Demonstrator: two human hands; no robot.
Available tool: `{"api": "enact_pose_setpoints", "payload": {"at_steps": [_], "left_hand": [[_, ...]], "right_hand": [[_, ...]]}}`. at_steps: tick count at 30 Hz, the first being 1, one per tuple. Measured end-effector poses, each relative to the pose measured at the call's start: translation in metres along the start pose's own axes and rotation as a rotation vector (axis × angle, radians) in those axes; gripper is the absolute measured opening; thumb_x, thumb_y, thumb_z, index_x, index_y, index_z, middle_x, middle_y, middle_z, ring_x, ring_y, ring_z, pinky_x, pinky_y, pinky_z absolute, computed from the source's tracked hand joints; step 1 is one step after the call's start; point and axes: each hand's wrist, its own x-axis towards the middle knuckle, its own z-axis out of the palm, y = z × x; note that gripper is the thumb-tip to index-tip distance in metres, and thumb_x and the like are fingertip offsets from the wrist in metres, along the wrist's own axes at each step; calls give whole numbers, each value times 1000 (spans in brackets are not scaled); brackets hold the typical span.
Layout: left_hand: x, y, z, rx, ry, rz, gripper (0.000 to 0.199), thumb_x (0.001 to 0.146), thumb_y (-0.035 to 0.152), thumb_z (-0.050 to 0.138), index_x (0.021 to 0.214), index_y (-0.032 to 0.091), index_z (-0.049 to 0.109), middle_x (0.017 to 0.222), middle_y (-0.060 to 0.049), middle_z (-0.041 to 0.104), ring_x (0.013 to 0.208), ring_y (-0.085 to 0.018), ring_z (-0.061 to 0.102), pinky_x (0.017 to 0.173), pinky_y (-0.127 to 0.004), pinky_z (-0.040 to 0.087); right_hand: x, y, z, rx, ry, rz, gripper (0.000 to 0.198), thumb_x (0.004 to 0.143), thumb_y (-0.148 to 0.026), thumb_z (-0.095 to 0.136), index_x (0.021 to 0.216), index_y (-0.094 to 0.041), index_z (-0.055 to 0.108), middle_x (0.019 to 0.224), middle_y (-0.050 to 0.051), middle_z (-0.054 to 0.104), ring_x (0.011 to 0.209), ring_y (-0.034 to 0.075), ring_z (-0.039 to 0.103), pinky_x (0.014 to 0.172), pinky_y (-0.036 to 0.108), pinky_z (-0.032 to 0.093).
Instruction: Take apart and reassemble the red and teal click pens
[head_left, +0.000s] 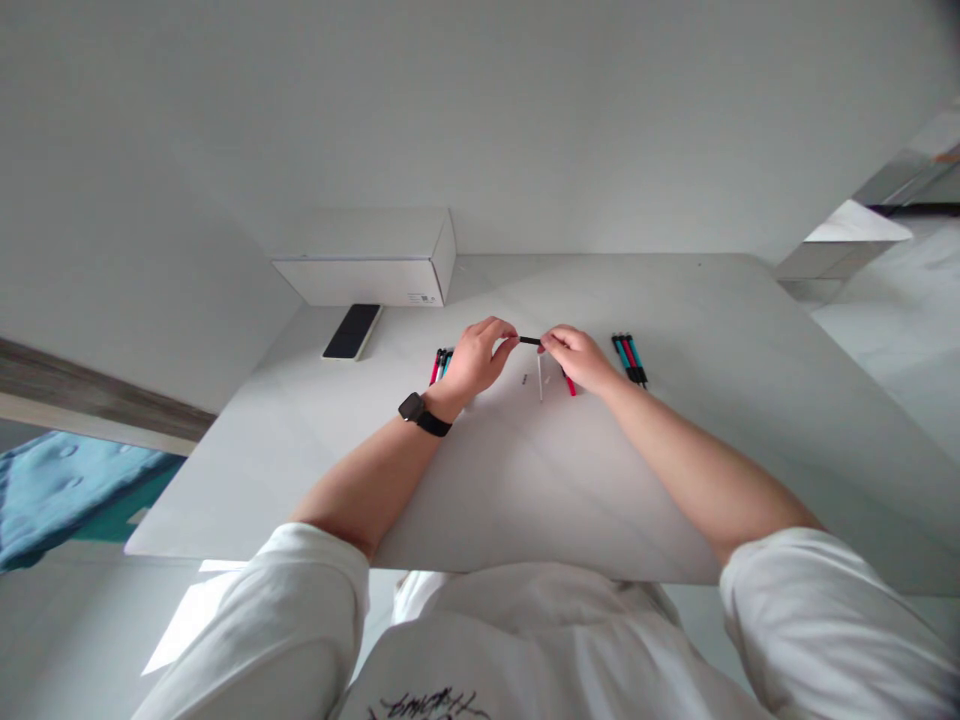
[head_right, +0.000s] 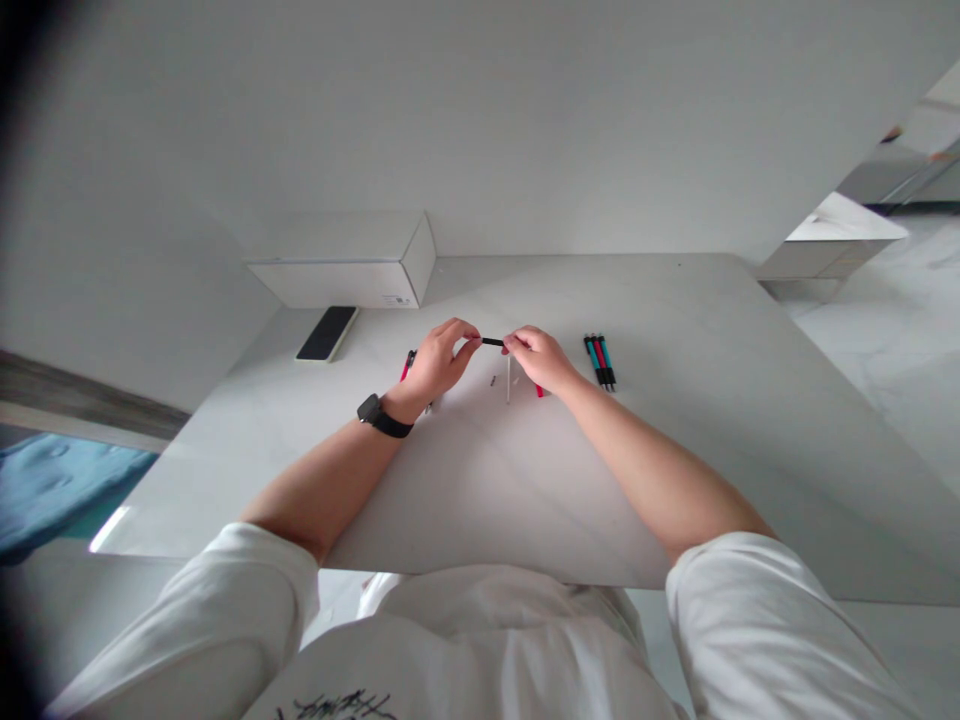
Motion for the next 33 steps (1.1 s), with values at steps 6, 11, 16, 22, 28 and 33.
{"api": "enact_pose_setpoints", "payload": {"at_steps": [6, 11, 16, 22, 28, 33], "left_hand": [[0, -2, 1, -27, 32, -17, 15, 108, 28, 51, 104, 22, 64, 104, -8, 69, 99, -21, 66, 90, -36, 53], [0, 0, -1, -60, 53, -25, 11, 107, 27, 54, 105, 22, 64, 107, -8, 69, 103, -21, 66, 93, -37, 53], [0, 2, -2, -62, 44, -32, 10, 106, 27, 55, 104, 22, 64, 106, -8, 69, 103, -21, 66, 93, -37, 54], [0, 2, -2, -60, 42, -24, 10, 106, 27, 56, 104, 22, 65, 106, -8, 69, 103, -21, 66, 93, -37, 54], [0, 1, -1, -57, 56, -38, 10, 106, 28, 56, 104, 22, 65, 106, -8, 69, 103, -21, 66, 93, -37, 54], [0, 0, 0, -61, 39, -40, 10, 106, 28, 56, 103, 22, 65, 106, -8, 70, 104, -21, 67, 94, -37, 54]], "right_hand": [[0, 2, 6, 81, 80, -15, 31, 95, -53, 66, 104, -24, 70, 112, 8, 71, 94, 22, 67, 86, 37, 53], [-2, -2, 5, 82, 61, 44, 36, 100, -58, 57, 97, -24, 70, 107, 7, 72, 98, 24, 67, 92, 40, 52], [-2, -2, 4, 153, 38, 64, 32, 94, -55, 66, 107, -26, 67, 113, 7, 73, 96, 23, 68, 89, 38, 54], [-2, -1, 4, 134, 27, 102, 39, 100, -61, 53, 96, -25, 68, 101, 6, 73, 95, 24, 68, 88, 39, 52], [-3, -1, 6, 181, 21, 96, 34, 96, -58, 62, 108, -26, 65, 110, 5, 74, 97, 23, 68, 88, 37, 53], [-3, 1, 8, 141, 28, 101, 34, 101, -57, 53, 98, -26, 66, 97, 4, 72, 94, 24, 67, 85, 38, 53]]}}
